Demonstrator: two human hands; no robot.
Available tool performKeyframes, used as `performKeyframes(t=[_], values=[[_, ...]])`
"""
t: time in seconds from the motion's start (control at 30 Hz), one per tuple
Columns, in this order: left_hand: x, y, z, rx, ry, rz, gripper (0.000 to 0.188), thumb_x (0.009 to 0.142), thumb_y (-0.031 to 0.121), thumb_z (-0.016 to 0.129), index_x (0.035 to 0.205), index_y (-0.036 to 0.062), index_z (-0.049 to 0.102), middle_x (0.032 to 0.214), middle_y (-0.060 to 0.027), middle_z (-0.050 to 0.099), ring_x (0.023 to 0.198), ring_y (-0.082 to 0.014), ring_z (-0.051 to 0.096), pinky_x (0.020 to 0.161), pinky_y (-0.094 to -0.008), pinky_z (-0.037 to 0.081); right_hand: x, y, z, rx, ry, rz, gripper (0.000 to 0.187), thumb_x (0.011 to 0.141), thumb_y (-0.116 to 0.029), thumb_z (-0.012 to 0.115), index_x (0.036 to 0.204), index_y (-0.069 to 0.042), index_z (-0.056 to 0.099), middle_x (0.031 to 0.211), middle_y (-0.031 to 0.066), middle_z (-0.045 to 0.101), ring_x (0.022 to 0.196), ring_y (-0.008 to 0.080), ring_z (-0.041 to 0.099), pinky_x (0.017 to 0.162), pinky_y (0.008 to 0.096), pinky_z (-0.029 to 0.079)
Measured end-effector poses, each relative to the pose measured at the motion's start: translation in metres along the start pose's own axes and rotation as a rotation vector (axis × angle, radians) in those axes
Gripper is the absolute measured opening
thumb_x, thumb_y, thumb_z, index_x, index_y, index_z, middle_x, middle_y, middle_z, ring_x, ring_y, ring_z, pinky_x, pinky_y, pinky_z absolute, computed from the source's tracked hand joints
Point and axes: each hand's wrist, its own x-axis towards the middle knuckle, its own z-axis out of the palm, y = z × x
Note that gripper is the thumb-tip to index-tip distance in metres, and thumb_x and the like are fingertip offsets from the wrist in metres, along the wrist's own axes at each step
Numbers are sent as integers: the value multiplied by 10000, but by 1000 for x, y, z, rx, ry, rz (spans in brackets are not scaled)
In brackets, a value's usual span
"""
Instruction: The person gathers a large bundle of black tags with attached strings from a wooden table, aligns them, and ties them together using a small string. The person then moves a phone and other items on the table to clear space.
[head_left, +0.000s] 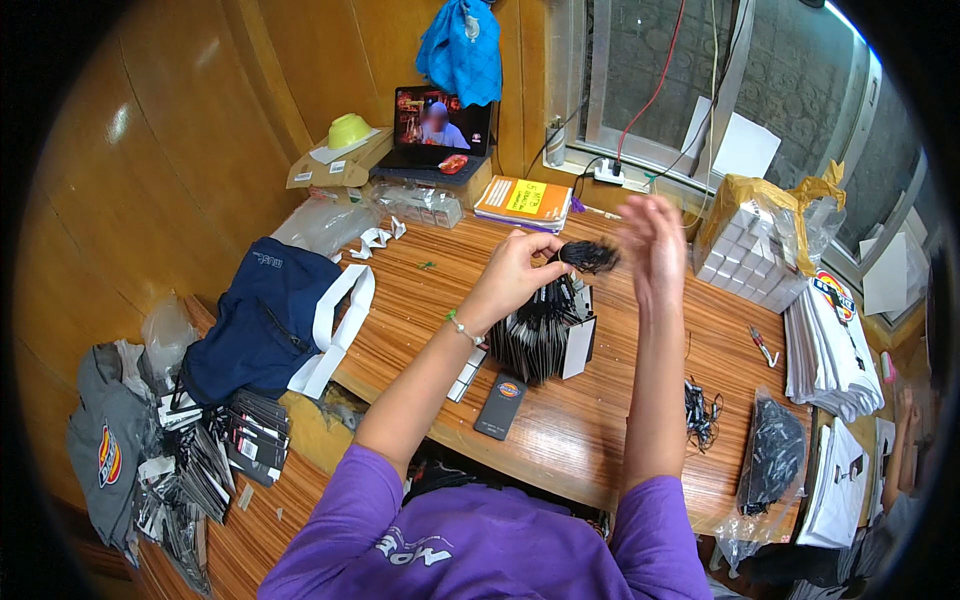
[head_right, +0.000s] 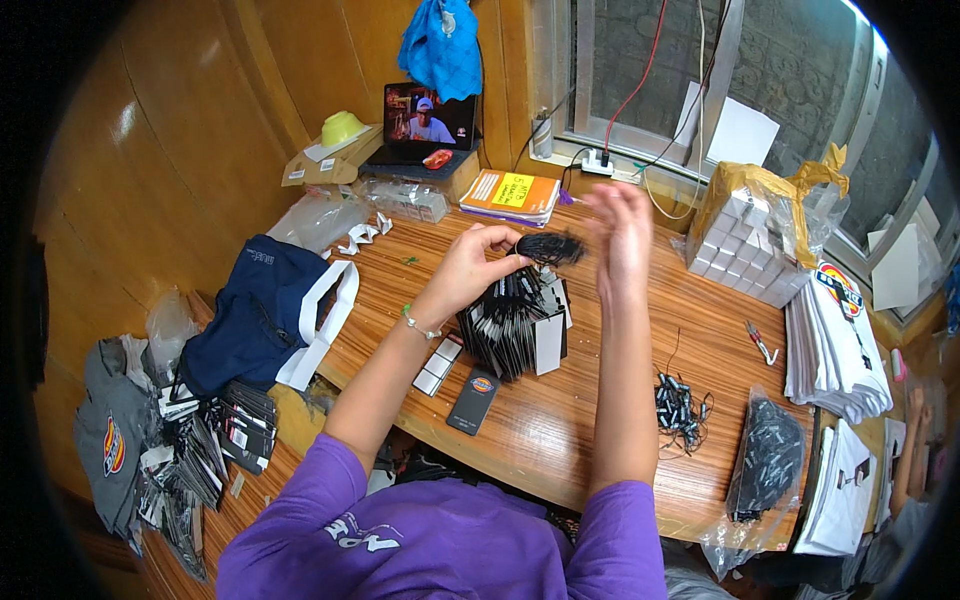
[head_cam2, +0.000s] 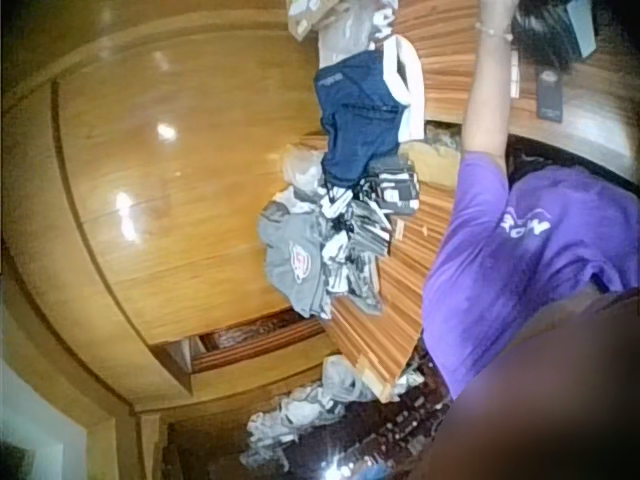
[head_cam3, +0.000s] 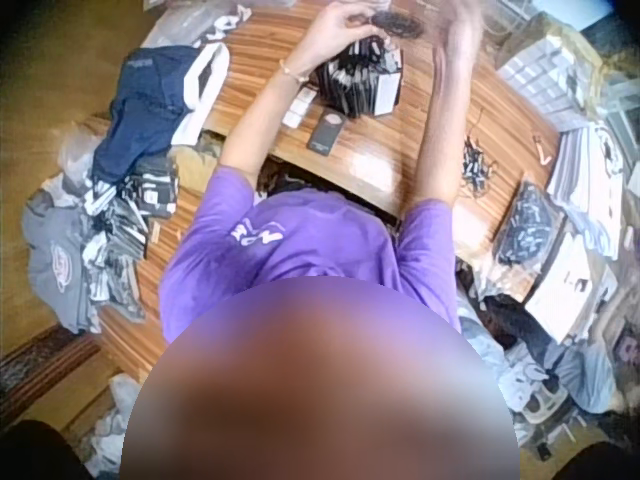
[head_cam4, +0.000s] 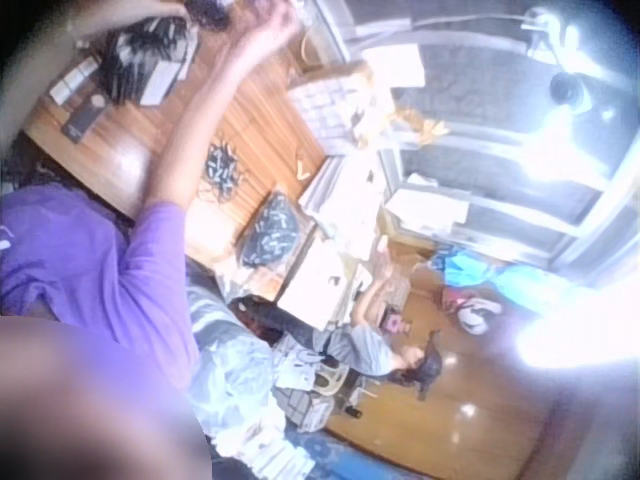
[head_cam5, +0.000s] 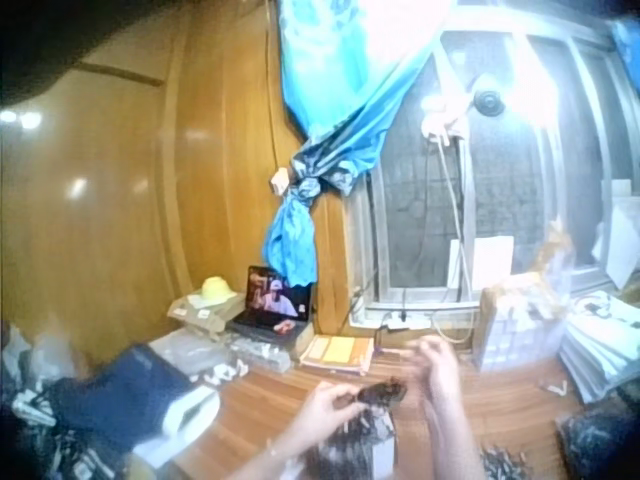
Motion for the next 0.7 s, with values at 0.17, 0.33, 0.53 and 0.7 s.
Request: performKeyframes(t=[0.17,0.33,0.53,0.7], values=[[-1,-10,-3,-217,-88,-142,158,723,108,643,860,32,624,814,-52,604,837,-168,512,775,-297,409,-40,-32,22,-645,-266,-294,42,801,-42,549,829,-16,566,756,30,562,706,136,533,682,283,437],[-2,-4,11,127,159,38,179,693,169,671,835,68,629,784,-61,623,823,-221,516,749,-347,393,-63,-2,34,-1028,-332,-374,70,691,-39,601,708,22,569,684,149,556,686,286,551,639,364,451],[-5,9,13,420,301,132,151,648,216,689,757,120,648,722,-4,623,771,-196,492,723,-344,310,-60,3,36,-1296,-288,-473,82,701,-58,590,698,22,570,730,170,569,735,323,552,667,405,450],[-2,10,15,641,319,213,187,634,226,693,795,135,670,690,0,585,769,-174,487,718,-339,305,-57,7,40,-1406,-292,-506,72,703,-47,574,697,24,579,736,193,578,736,348,555,676,419,452]])
